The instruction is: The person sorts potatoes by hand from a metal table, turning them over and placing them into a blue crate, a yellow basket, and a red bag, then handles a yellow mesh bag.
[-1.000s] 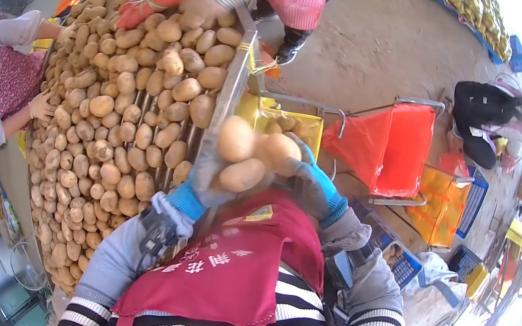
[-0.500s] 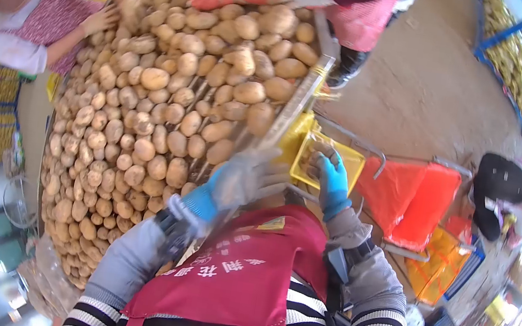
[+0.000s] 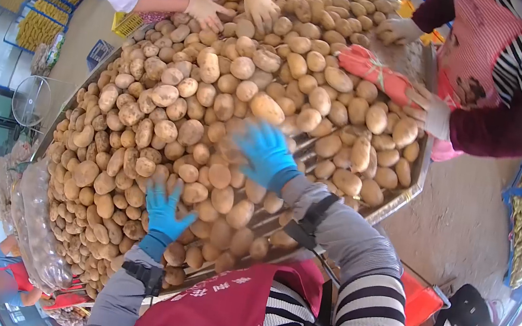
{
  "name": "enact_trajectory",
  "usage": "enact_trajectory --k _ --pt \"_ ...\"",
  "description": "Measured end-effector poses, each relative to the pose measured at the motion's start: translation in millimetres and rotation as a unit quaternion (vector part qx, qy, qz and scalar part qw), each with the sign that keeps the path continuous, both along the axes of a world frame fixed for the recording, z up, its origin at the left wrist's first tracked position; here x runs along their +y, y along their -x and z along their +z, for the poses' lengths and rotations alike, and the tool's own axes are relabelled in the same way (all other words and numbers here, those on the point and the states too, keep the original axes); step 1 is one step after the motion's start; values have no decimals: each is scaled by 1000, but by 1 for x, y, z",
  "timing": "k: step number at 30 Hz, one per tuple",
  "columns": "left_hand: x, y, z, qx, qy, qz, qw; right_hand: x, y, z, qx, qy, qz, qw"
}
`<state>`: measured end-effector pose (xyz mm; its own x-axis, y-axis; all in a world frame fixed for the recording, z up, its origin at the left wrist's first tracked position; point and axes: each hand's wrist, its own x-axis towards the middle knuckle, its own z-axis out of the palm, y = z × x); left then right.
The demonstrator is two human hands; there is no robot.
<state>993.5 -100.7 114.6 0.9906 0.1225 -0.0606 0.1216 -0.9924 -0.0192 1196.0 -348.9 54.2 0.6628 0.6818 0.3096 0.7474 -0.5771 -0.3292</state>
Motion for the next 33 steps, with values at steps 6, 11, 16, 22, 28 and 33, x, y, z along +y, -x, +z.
enact_trajectory --k 6,11,16,22,28,33 --pt "-29 -66 -26 -24 133 -58 989 -1 -76 -13 -91 72 -13 993" --pt "-66 -128 -38 23 307 -1 951 -1 -135 3 107 -14 -174 979" --pt "-78 -150 -71 -29 283 5 959 8 -139 17 490 -358 -182 774" --pt "-74 -156 -28 -162 725 85 664 20 -50 42 363 -310 103 873" --pt "-38 -159 -2 -29 950 198 238 36 -164 31 -39 -95 -127 987" --pt "-25 -145 6 5 983 173 52 54 -219 6 119 76 -162 977"
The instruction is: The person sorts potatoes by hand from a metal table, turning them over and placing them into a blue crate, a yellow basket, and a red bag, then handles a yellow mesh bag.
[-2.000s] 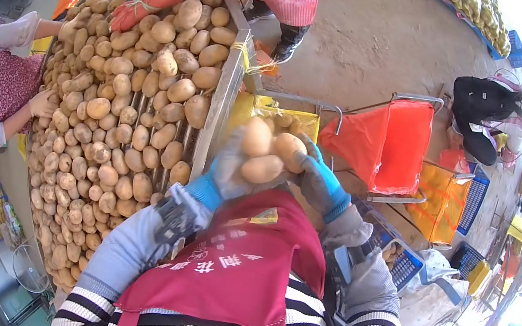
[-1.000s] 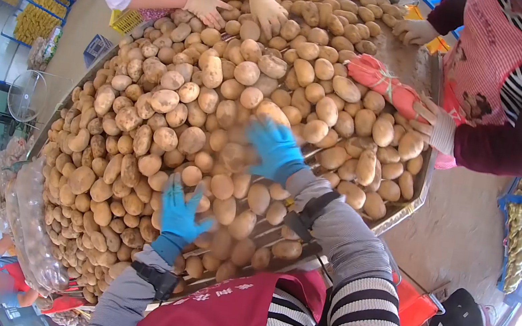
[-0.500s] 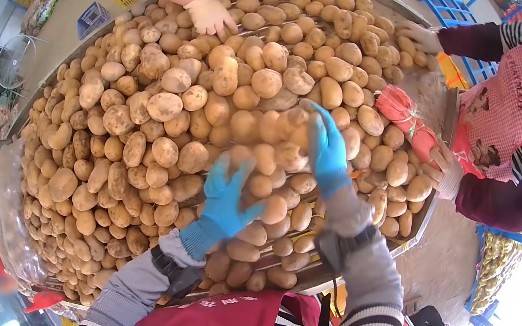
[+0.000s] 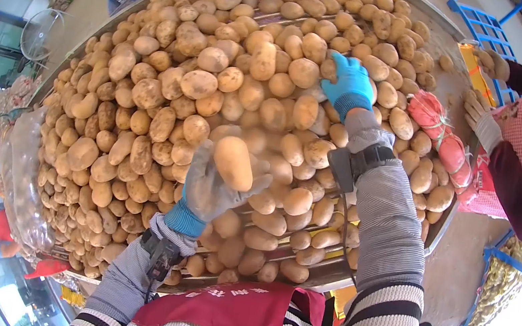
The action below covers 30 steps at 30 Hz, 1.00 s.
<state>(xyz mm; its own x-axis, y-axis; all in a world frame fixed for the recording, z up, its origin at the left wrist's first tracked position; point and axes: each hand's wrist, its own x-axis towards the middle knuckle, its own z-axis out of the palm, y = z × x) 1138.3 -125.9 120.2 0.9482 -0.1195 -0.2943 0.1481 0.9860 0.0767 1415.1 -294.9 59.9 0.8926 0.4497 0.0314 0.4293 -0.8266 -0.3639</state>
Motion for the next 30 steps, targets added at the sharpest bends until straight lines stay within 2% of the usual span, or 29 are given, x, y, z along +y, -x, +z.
enact_trajectory --k 3,4,5,6,7,8,9,10,12,13,15,16,17,18,21,22,25,28,30 --pt "2 6 5 47 12 18 999 -12 11 -15 95 -154 -61 982" --pt "4 9 2 85 -87 0 993 -14 28 -29 134 -307 -96 937" --pt "5 15 -6 123 -184 -19 975 -14 55 -14 279 -526 -63 801" --pt "5 17 -12 118 -206 -43 970 -17 83 17 339 -523 -98 776" --pt "5 19 -19 113 -228 -67 965 -30 98 9 343 -505 -37 792" --pt "6 22 -22 69 -178 -95 977 -30 125 30 425 -559 -99 705" --pt "6 27 -27 29 -127 -123 984 -31 146 16 341 -572 -121 736" --pt "8 28 -37 -33 -118 -125 985 -43 154 9 463 -555 -106 682" --pt "-7 25 -12 42 -138 -125 982 -55 179 22 458 -493 -37 738" --pt "-16 21 6 74 -149 -124 978 -56 195 28 319 -441 22 839" --pt "-26 24 32 27 -208 -151 966 -57 207 34 335 -472 31 815" --pt "-28 27 40 -9 -239 -161 957 -56 205 36 486 -549 -23 680" --pt "-29 31 44 -45 -269 -171 947 -57 207 38 612 -599 -76 511" --pt "-32 36 45 -57 -308 -171 934 -57 213 48 626 -603 -70 490" --pt "-40 50 48 -99 -422 -170 885 -54 233 40 588 -645 -107 477" --pt "-38 51 49 -108 -466 -180 859 -55 238 44 543 -631 -99 545" --pt "-44 60 43 -128 -489 -152 849 -61 240 61 589 -645 -59 483" --pt "-42 65 42 -120 -535 -149 823 -63 246 58 588 -646 -63 483" --pt "-43 66 46 -108 -487 -145 854 -68 248 53 594 -637 -67 488"
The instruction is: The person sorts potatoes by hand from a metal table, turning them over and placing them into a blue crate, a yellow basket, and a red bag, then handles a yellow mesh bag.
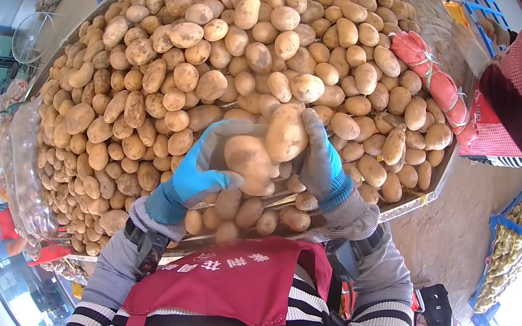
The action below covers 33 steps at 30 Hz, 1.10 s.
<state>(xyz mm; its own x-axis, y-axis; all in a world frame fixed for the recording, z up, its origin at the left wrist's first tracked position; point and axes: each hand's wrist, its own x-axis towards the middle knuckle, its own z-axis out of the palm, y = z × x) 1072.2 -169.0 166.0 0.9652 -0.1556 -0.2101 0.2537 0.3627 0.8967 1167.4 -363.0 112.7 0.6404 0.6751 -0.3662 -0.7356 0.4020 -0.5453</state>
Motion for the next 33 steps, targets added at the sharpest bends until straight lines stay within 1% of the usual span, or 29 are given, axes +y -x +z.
enact_trajectory --k 1,4,6,7,8,10,11,12,14,15,17,18,19,21,23,25,27,28,29,30,31,32,33 --pt "0 0 1 9 27 5 1000 -1 0 2 -15 17 6 1000" --pt "17 -1 -11 101 210 -57 971 -3 2 15 -89 94 29 991" --pt "18 0 -14 166 209 -35 963 2 6 15 -179 128 36 975" --pt "19 1 -16 198 208 -24 958 3 8 15 -223 144 40 963" --pt "24 -5 -18 179 137 -68 972 4 10 7 -252 93 53 962" --pt "14 -6 -13 124 93 -80 985 9 12 1 -323 126 92 933" --pt "9 -9 -6 97 72 -86 989 12 11 -4 -421 179 99 884" --pt "11 -9 -8 92 32 -100 990 16 10 -7 -511 234 98 821" --pt "15 -12 -14 80 -47 -125 988 17 8 6 -502 281 130 808" --pt "15 -12 -14 83 -35 -109 990 18 6 14 -497 304 146 800" --pt "13 -11 -13 88 -10 -78 993 20 1 25 -506 308 168 788" --pt "16 -11 -22 85 -19 -77 993 20 0 26 -511 310 180 782" --pt "20 -11 -39 81 -28 -74 994 20 0 25 -517 283 158 792" --pt "20 -12 -37 73 -8 -59 996 20 1 24 -529 227 114 810" --pt "17 -10 -23 61 49 -37 996 19 11 12 -421 179 67 887" --pt "12 -9 -19 67 68 -8 995 15 25 7 -416 188 42 889" --pt "5 -10 -19 77 101 12 992 9 38 16 -517 258 38 815" --pt "1 -10 -23 86 123 18 988 6 47 24 -482 279 88 826" --pt "-11 -10 -9 106 170 34 979 4 57 22 -549 300 77 776" --pt "-24 -10 5 126 215 52 967 5 65 21 -455 233 52 858" --pt "-31 -8 1 115 208 65 969 3 71 19 -354 160 22 921" --pt "-37 -7 -7 103 202 75 971 -7 74 19 -319 123 19 940" --pt "-47 -10 -4 91 196 81 973 -20 75 18 -284 85 13 955"
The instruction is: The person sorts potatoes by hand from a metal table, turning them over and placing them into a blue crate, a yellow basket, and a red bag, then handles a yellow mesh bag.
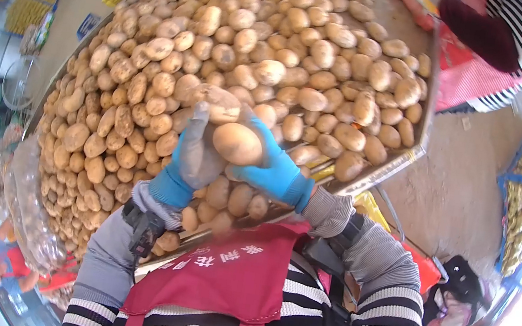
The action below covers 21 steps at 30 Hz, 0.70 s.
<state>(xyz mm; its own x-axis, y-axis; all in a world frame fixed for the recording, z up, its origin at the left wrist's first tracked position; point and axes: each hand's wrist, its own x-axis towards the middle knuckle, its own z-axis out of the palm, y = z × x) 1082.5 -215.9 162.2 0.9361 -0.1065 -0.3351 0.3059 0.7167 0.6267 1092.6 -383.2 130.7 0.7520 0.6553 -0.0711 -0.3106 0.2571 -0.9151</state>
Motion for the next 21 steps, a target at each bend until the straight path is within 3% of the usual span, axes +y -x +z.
enact_trajectory --k 1,4,6,8,10,12,14,16,19,21 --pt "-7 2 10 -10 66 -36 997 -16 1 1 36 -38 -1 999" --pt "-30 5 22 -23 112 -139 984 -84 23 4 215 -114 -5 970" --pt "-42 7 7 15 119 -119 986 -126 54 -12 210 -158 -24 964" --pt "-67 11 -6 115 220 -190 950 -190 115 -21 179 -150 -141 962" --pt "-72 13 -34 95 186 -201 957 -214 164 -6 163 -123 -260 944" --pt "-95 38 -30 93 201 -284 933 -236 229 -17 140 -164 -337 916" --pt "-114 63 -26 125 200 -343 909 -248 306 -40 165 -134 -434 876" --pt "-114 66 -38 122 224 -410 876 -232 354 -36 201 -186 -580 767" --pt "-117 79 -37 177 182 -426 868 -203 461 -70 186 -311 -653 665" --pt "-129 87 -38 231 190 -437 848 -177 524 -85 271 -316 -742 525"
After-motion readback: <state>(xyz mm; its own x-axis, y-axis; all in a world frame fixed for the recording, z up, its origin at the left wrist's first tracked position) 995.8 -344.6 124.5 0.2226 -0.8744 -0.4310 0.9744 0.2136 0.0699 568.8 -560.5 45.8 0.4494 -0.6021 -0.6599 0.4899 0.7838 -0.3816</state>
